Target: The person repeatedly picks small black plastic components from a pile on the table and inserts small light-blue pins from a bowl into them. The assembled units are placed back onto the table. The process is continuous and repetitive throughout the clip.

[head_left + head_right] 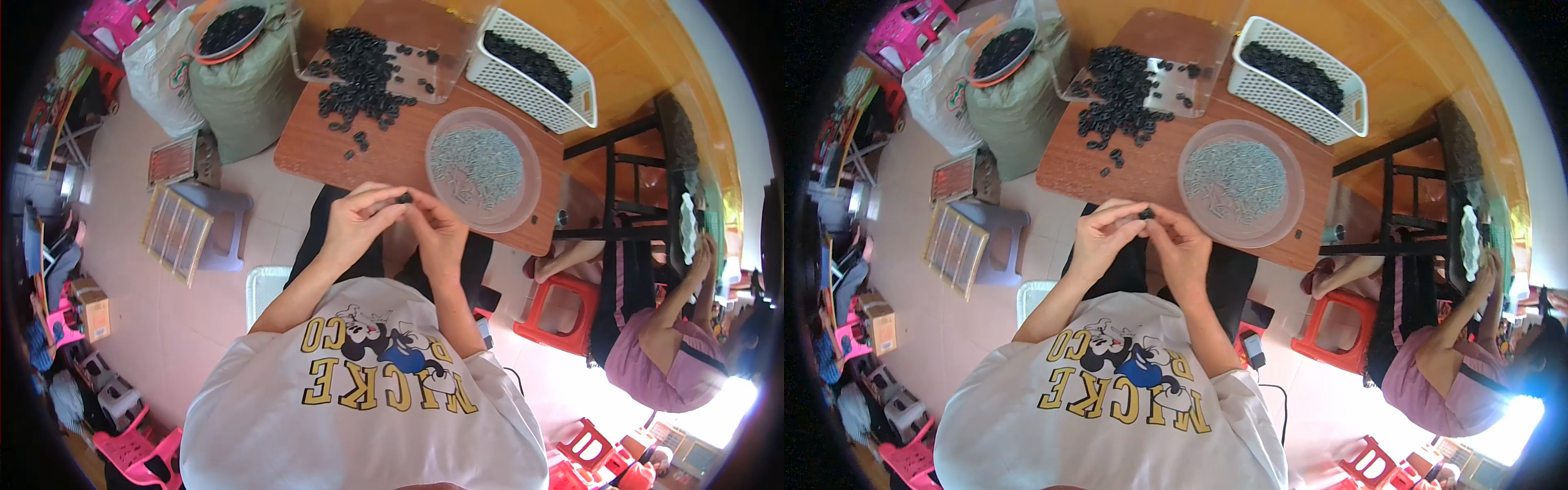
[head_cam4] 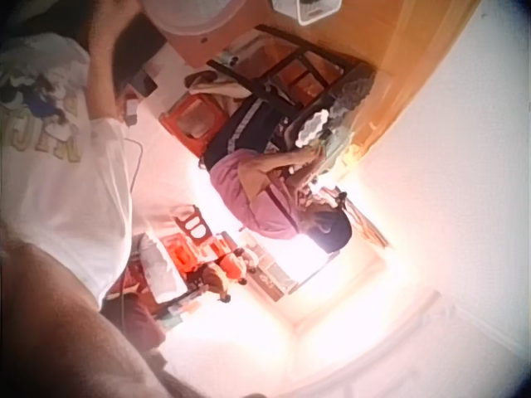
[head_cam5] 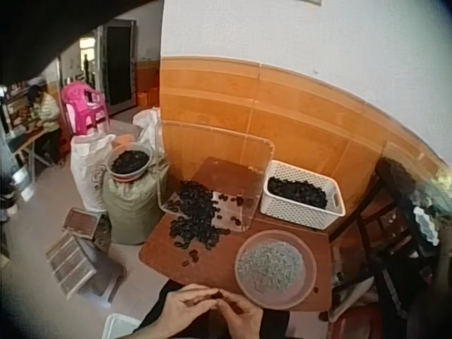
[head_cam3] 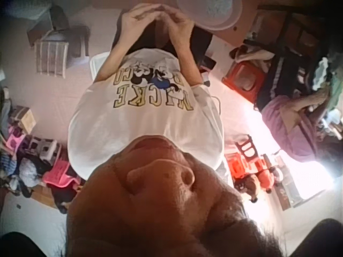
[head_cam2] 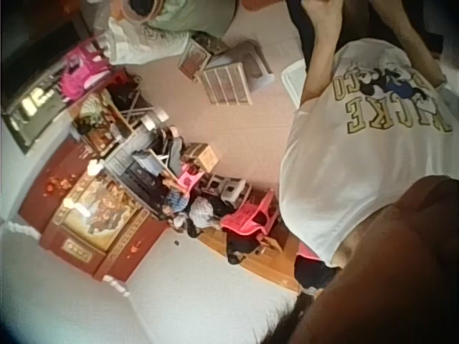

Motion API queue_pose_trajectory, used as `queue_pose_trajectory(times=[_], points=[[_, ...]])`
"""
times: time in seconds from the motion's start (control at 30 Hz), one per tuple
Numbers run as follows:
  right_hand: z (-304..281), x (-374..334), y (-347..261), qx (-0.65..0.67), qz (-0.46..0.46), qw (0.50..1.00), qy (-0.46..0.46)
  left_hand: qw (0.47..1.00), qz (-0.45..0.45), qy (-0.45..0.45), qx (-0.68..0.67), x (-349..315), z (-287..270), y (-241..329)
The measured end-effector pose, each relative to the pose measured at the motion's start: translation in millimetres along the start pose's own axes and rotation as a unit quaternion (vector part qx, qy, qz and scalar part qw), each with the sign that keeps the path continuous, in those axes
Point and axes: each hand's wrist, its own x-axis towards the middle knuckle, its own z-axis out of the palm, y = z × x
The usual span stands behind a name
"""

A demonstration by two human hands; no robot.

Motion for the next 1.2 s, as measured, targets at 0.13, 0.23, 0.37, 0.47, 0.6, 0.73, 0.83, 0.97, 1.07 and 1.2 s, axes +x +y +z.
queue_pose_trajectory(times=[0.13,0.23,0.37,0.47,0.6,0.73,0.83,0.97,1.07,1.2], points=[[-3.4,-0.3,-17.0,-0.094,-0.012,0.995,-0.018,0.993,-0.043,0.092,-0.054,2.6,-6.8,-3.7],[-23.8,15.6,-74.5,-0.261,-0.224,0.933,0.11,0.991,-0.035,0.117,-0.049,5.7,-24.8,-6.4],[-52.0,69.4,-161.8,-0.194,-0.445,0.834,0.262,0.988,-0.054,0.137,0.055,14.8,-55.4,-15.6],[-93.5,133.9,-185.3,-0.218,-0.447,0.829,0.256,0.974,-0.037,0.16,0.155,28.4,-82.4,-30.2],[-103.0,147.0,-145.0,-0.35,-0.355,0.831,0.246,0.899,0.02,0.174,0.402,45.4,-88.0,-21.0],[-59.2,94.9,-78.7,-0.297,-0.281,0.896,0.176,0.847,0.087,0.141,0.504,58.3,-78.4,-23.6],[-32.2,48.3,-43.8,-0.231,-0.206,0.943,0.123,0.816,0.121,0.127,0.551,62.2,-74.7,-28.5],[-12.7,2.0,2.4,-0.221,-0.158,0.962,0.018,0.858,0.072,0.094,0.5,62.9,-76.3,-32.1],[-8.1,-9.0,21.4,-0.182,-0.084,0.979,-0.019,0.929,-0.002,0.069,0.362,51.6,-61.1,-32.1],[-14.4,-10.4,29.0,-0.11,-0.055,0.991,0.06,0.983,-0.122,0.011,0.14,23.2,-22.1,-23.5]])
